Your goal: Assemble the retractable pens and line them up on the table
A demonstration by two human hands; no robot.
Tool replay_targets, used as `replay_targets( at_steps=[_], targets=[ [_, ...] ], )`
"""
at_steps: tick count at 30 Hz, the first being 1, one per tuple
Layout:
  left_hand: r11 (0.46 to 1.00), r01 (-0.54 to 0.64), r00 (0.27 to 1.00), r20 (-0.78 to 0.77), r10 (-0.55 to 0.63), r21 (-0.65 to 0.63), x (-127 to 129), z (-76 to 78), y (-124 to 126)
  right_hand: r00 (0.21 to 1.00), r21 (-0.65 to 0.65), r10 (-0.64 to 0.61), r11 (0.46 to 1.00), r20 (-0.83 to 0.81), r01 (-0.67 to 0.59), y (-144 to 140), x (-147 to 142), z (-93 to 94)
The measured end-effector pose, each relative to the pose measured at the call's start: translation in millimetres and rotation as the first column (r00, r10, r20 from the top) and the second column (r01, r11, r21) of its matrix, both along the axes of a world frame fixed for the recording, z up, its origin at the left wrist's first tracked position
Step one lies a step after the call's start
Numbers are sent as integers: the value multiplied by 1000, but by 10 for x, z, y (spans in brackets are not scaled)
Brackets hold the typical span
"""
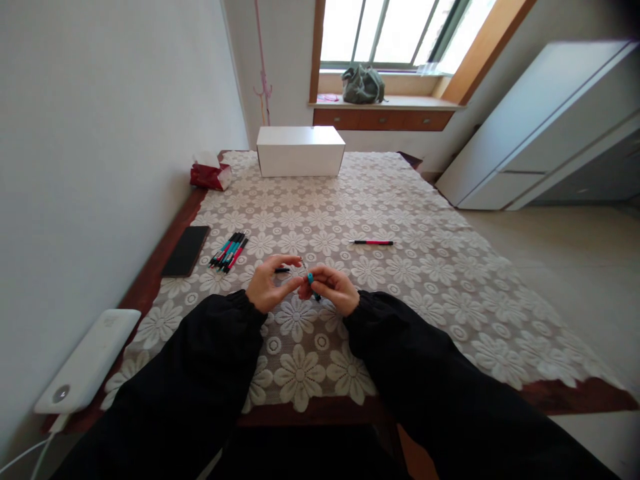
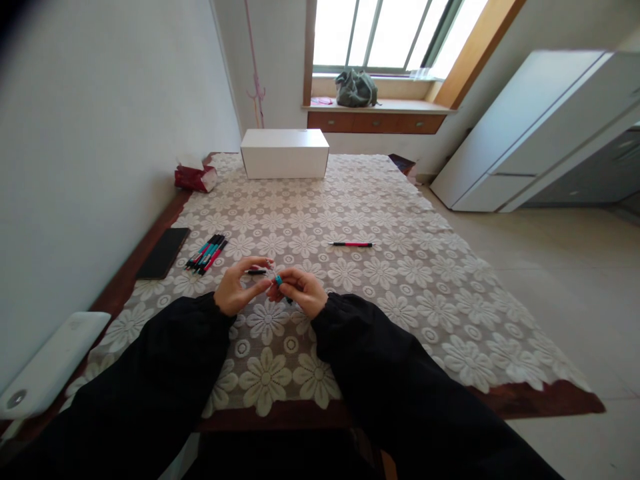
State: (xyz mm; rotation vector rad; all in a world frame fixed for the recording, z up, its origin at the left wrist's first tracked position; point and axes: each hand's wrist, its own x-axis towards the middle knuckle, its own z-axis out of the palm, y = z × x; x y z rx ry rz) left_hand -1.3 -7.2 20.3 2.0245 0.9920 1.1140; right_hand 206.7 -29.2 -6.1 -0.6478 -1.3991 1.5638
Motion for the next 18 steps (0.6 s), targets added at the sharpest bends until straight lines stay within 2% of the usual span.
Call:
replay_targets(
  at_steps=[3, 6, 9, 13, 18],
  targets=[
    [991, -75, 980, -175, 94, 111, -91, -48, 95, 998, -23, -58, 998, -1, 58, 11, 11, 23],
    [959, -180, 908, -339, 248, 218, -163, -162, 194, 996, -24, -81, 997, -31, 80, 26, 24, 13],
    [952, -196, 874, -400, 278, 234, -198, -249, 248, 993, -4, -118, 993, -14, 118, 42, 43, -10],
    [946, -214, 890, -350, 292, 243, -200, -228, 250, 975, 41, -219, 975, 49, 217, 63, 57, -45],
    [911, -315, 924, -134, 359, 267, -170, -108, 197, 905, 114, -365, 931, 221, 347, 83, 67, -69]
  ],
)
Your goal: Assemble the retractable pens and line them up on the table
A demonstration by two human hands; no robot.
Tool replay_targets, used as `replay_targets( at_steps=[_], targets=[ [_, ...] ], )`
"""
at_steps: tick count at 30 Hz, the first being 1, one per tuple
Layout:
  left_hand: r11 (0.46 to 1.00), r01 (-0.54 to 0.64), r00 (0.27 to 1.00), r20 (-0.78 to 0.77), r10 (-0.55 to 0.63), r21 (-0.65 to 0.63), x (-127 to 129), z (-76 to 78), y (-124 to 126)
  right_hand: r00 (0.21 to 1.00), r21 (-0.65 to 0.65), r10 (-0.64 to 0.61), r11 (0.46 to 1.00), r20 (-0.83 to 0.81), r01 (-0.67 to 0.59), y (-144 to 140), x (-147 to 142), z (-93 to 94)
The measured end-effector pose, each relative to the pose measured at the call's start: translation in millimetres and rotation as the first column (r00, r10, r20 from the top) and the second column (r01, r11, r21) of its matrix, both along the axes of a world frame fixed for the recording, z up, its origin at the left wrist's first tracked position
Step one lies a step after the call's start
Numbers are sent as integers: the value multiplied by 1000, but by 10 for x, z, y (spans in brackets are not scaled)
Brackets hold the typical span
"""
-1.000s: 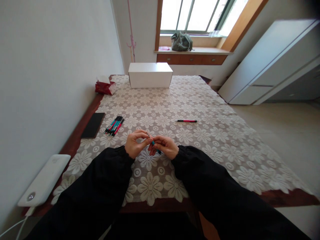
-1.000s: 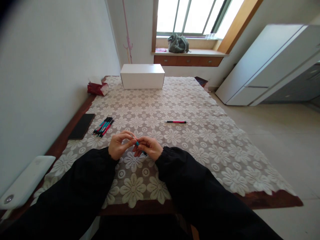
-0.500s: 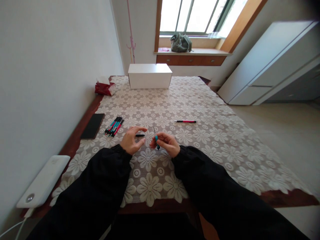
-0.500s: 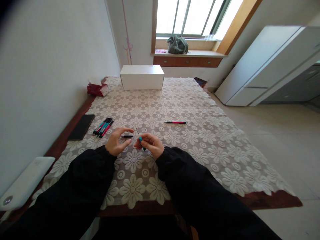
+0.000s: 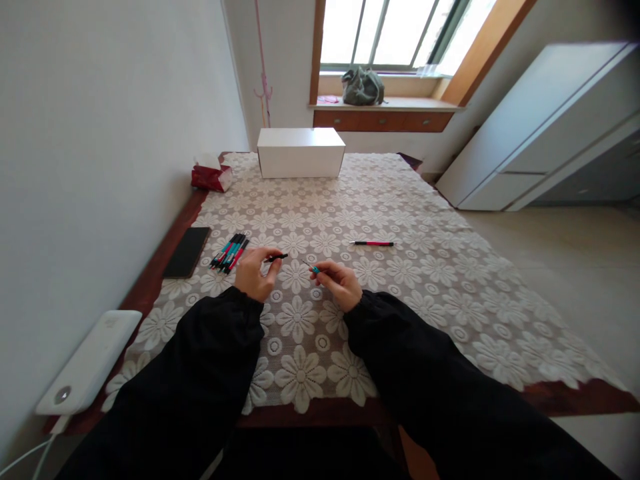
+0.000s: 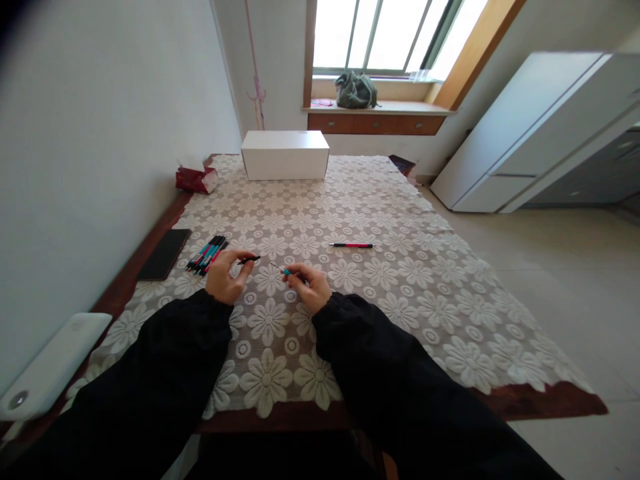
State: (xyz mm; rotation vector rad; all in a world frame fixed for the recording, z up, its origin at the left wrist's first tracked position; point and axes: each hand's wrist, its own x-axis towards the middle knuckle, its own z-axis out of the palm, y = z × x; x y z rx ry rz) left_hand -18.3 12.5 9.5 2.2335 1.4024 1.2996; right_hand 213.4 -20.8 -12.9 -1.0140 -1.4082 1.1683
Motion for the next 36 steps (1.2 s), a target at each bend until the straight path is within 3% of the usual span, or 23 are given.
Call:
replay_targets(
  at_steps=[5, 12, 25, 36],
  targets=[
    [997, 59, 993, 101, -65, 58, 45, 107, -93, 991, 18, -43, 999, 126, 41, -2, 17, 11],
    [990, 98, 983, 148, -112, 100, 44, 141, -150, 987, -4, -26, 1000, 159, 27, -7, 10, 15],
    [986, 104, 987, 105, -118, 129, 67, 193, -185, 982, -17, -6, 1000, 191, 9, 11, 11, -21],
    [981, 167, 980, 92, -176, 96, 59, 200, -186, 951, 64, -59, 997, 302, 42, -7, 3, 49]
  ],
)
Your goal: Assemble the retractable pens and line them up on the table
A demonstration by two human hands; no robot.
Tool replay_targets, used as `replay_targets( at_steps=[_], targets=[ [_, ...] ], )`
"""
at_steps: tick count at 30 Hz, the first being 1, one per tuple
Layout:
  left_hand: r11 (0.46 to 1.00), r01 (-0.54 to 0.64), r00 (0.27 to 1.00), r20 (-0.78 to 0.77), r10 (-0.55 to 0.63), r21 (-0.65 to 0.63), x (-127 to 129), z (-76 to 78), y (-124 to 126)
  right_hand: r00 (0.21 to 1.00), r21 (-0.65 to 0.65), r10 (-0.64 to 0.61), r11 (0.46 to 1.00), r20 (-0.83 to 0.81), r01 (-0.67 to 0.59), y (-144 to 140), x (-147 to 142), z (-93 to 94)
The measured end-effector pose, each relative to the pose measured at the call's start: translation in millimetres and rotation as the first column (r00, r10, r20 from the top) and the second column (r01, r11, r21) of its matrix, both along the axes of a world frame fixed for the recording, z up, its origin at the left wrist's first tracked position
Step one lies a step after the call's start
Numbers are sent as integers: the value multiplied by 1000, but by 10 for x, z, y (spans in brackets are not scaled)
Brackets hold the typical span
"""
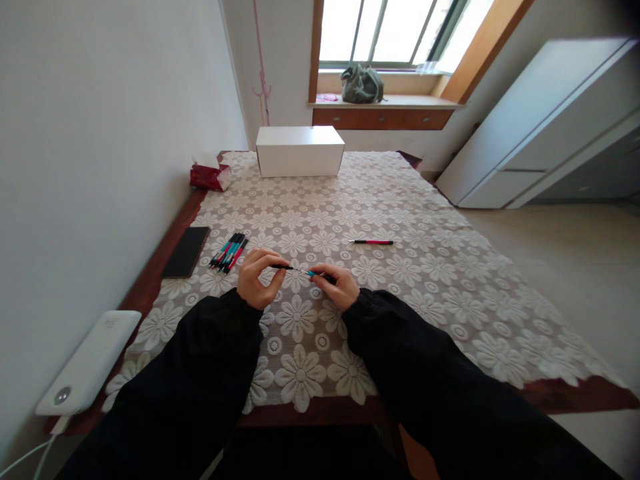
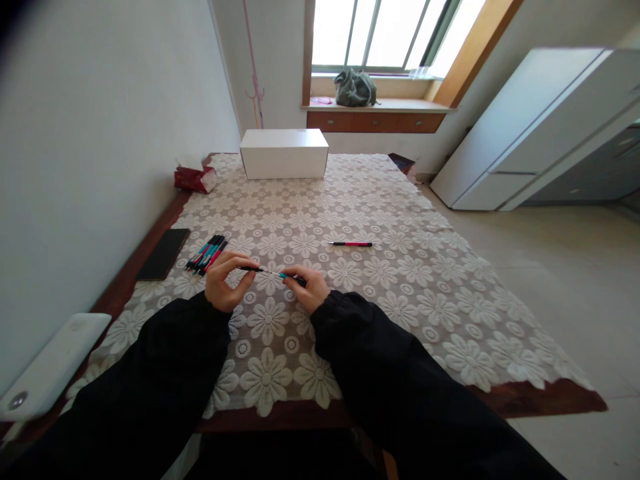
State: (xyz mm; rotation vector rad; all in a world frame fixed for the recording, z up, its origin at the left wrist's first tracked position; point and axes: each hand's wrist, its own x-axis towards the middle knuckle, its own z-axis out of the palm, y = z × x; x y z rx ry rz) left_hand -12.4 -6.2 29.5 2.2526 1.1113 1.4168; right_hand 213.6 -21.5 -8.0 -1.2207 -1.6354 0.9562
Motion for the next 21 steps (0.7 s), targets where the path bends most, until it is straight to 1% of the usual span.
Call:
replay_targets(
  at_steps=[6, 12, 16, 21],
  targets=[
    [999, 36, 999, 9, -36, -16, 5, -16, -1, 999, 60, -26, 998, 39, 24, 1, -8, 1],
    [998, 10, 1000, -10, -10, -64, 21, -66, -6, 998, 92, -14, 996, 55, 9, -1, -17, 8],
    [990, 76, 997, 27, -74, -116, 57, -114, -6, 998, 124, 22, 992, 60, -29, -9, -17, 14],
    [979, 110, 994, 46, -103, -173, 95, -134, -17, 997, 172, 64, 982, 46, -71, -19, -27, 9]
  ],
)
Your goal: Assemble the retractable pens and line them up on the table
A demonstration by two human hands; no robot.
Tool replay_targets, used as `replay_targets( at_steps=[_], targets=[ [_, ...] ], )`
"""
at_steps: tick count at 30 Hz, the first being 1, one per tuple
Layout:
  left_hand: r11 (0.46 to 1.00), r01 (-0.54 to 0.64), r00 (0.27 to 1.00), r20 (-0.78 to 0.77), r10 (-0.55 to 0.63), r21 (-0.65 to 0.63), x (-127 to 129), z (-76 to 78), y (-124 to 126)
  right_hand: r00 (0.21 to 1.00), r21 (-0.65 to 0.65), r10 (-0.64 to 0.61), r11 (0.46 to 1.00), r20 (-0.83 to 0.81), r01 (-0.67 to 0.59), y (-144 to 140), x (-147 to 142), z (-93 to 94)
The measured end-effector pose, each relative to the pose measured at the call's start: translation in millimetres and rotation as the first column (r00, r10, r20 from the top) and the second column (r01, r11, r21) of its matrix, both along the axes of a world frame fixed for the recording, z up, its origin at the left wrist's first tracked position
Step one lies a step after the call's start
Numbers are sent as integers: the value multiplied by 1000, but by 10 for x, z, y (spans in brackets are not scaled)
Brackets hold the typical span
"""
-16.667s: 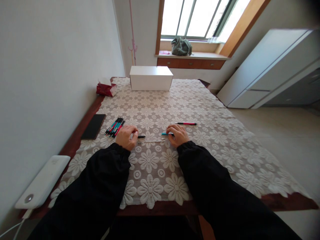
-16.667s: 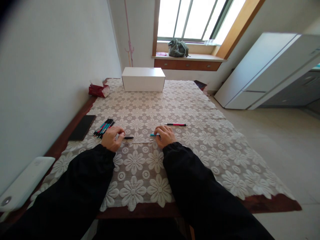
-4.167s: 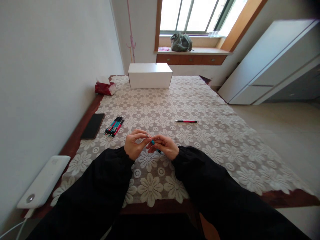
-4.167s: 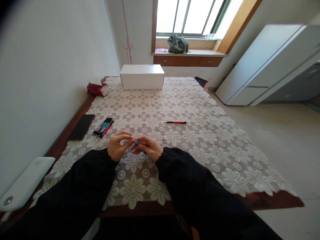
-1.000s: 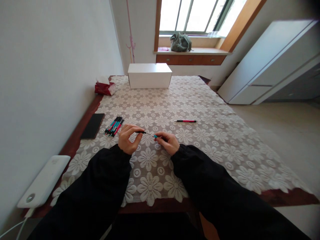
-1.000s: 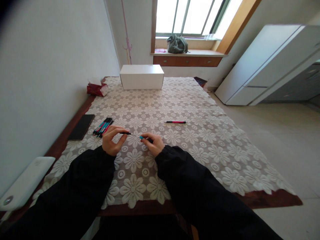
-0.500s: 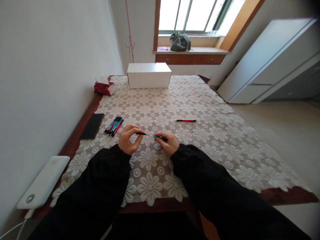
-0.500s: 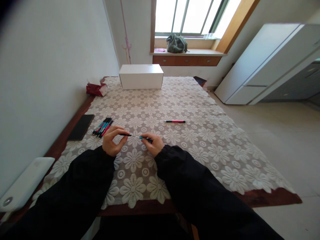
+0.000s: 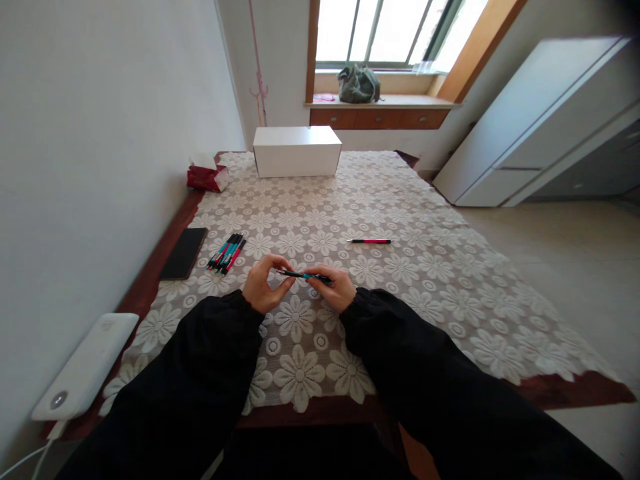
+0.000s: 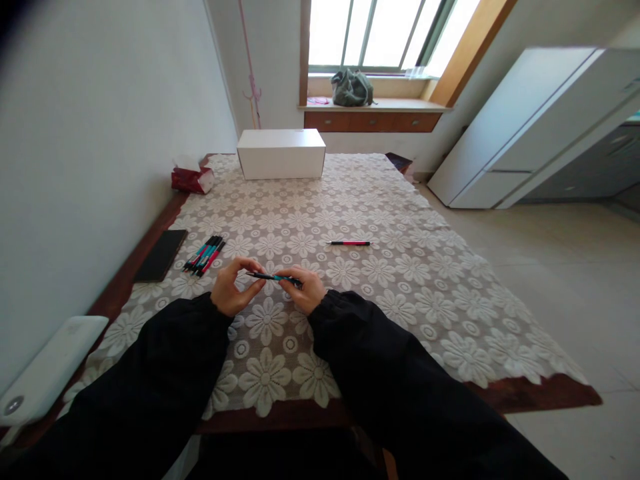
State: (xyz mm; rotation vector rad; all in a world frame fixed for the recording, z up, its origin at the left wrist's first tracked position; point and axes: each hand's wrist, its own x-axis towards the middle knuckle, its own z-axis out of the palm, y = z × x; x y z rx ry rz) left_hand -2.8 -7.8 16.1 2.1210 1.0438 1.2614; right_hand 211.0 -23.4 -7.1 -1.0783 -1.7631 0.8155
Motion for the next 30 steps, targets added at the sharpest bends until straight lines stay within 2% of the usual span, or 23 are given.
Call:
replay_targets(
  at_steps=[9, 16, 20, 25, 30],
  targets=[
    [997, 60, 996, 67, -57, -57, 35, 20, -29, 999, -22, 37, 999, 13, -37, -6, -15, -29],
    [992, 75, 989, 133, -62, -100, 54, 17, -52, 988, -136, 95, 984, -124, -112, -37, -42, -34],
    [984, 115, 981, 173, -90, -139, 54, 2, -48, 975, -155, 147, 973, -169, -173, -36, -45, -50],
    [960, 134, 968, 239, -74, -245, 52, -37, -18, 989, -114, 113, 986, -95, -124, -40, -31, -23],
    [955, 58, 974, 225, 9, -289, 58, -49, -4, 995, -66, 63, 996, -71, -68, -68, -42, 12]
  ],
)
